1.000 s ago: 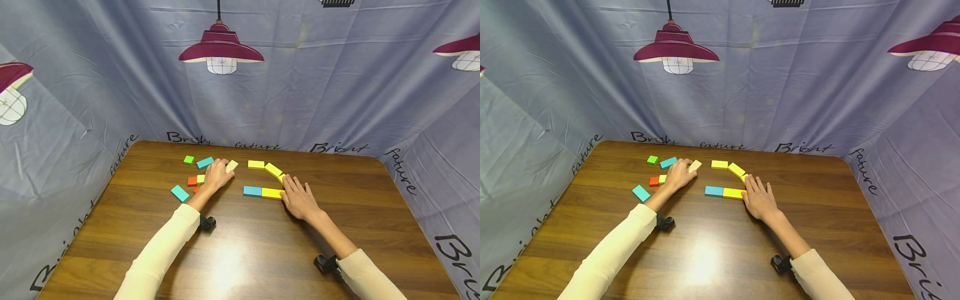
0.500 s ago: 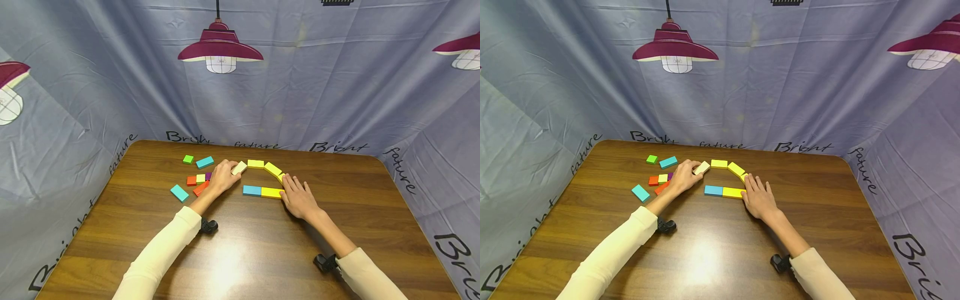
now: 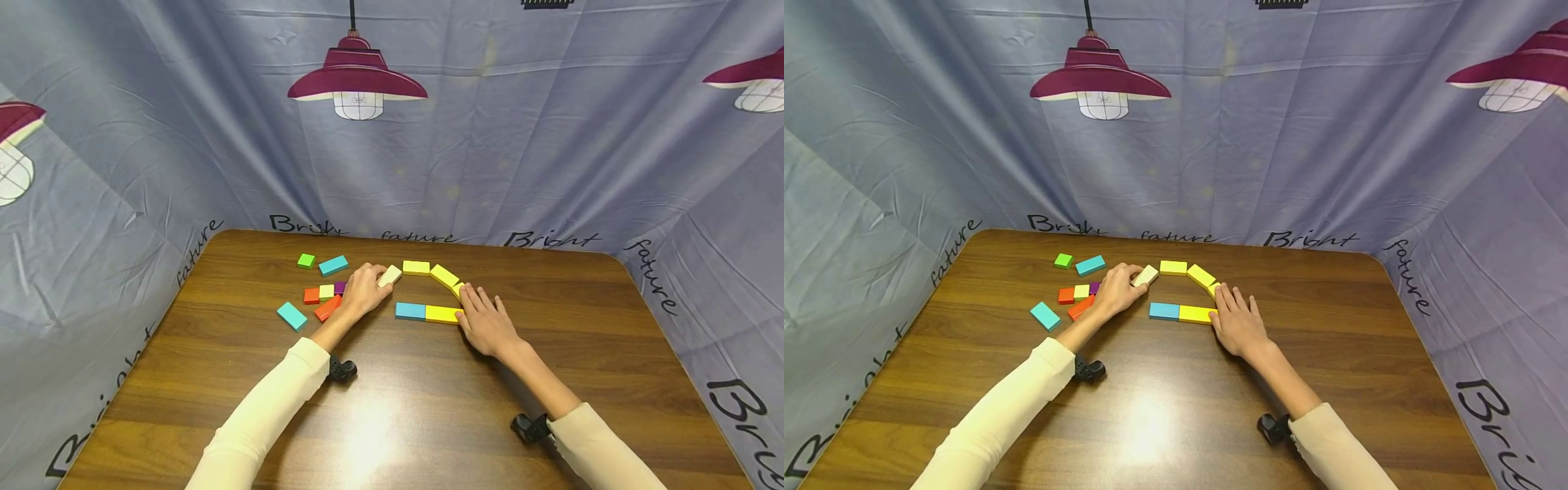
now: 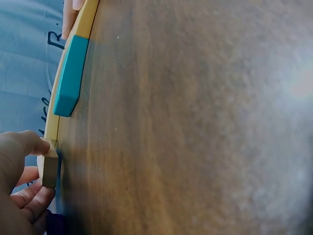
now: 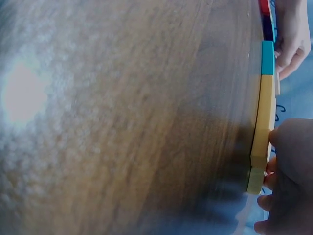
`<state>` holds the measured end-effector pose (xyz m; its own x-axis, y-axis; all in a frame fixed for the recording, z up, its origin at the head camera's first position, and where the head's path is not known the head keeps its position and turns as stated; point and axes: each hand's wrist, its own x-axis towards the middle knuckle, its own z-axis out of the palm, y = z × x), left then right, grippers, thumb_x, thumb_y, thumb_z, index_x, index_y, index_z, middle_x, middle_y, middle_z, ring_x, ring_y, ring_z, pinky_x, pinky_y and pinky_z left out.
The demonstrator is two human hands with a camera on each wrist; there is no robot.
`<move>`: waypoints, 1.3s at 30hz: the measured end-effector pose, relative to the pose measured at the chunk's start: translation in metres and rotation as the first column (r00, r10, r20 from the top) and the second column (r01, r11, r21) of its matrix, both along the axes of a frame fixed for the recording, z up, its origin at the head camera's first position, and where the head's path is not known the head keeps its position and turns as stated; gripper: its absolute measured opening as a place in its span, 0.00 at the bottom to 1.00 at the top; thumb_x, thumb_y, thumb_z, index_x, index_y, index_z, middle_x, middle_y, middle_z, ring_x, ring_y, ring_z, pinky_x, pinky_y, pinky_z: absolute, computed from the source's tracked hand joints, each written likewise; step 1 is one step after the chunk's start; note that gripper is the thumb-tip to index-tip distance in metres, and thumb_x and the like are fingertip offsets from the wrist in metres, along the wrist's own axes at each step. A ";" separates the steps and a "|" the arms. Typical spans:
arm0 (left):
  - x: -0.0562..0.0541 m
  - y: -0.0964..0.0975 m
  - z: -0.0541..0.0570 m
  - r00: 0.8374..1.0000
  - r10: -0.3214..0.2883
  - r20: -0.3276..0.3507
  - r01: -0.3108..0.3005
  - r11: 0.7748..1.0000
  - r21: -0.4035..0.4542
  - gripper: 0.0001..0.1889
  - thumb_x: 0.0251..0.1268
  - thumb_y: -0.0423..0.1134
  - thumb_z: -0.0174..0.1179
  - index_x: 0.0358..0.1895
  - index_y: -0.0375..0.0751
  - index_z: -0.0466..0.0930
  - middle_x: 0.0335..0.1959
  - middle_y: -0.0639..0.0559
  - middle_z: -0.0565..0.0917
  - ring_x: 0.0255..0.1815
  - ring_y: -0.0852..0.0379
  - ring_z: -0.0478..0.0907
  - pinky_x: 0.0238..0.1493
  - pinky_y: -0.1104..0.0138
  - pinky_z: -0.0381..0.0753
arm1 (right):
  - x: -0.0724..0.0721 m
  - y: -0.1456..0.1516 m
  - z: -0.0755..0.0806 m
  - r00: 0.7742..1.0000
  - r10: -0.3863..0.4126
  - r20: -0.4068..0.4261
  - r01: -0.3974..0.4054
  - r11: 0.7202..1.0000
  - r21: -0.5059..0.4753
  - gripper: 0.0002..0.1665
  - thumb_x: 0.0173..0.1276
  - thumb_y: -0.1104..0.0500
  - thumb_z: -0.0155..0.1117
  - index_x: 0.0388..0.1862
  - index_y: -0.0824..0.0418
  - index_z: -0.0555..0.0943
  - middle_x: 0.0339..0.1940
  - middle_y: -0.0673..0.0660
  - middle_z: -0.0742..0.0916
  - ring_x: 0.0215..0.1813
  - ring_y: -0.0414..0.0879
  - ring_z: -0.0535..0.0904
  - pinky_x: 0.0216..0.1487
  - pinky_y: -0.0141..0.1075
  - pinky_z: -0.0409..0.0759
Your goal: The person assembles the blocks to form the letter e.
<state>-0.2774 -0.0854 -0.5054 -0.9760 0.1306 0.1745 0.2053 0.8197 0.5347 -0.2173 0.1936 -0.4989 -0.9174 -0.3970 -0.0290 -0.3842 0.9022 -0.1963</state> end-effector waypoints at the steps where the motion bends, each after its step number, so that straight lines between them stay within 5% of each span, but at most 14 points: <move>1: 0.000 0.000 0.000 1.000 0.002 0.001 -0.002 1.000 0.003 0.21 0.60 0.41 0.68 0.56 0.38 0.84 0.46 0.42 0.83 0.37 0.49 0.79 0.37 0.59 0.79 | 0.000 0.000 0.000 1.000 0.000 0.001 0.000 1.000 0.000 0.35 0.82 0.51 0.42 0.79 0.71 0.53 0.78 0.69 0.59 0.77 0.67 0.53 0.71 0.66 0.47; 39: -0.006 0.002 0.002 0.998 0.014 0.054 -0.012 0.999 -0.035 0.22 0.62 0.41 0.66 0.59 0.41 0.83 0.47 0.42 0.82 0.38 0.48 0.79 0.40 0.56 0.79 | 0.000 -0.001 0.003 1.000 -0.003 0.020 0.002 1.000 0.010 0.35 0.83 0.52 0.43 0.79 0.71 0.52 0.78 0.69 0.59 0.77 0.67 0.53 0.71 0.66 0.46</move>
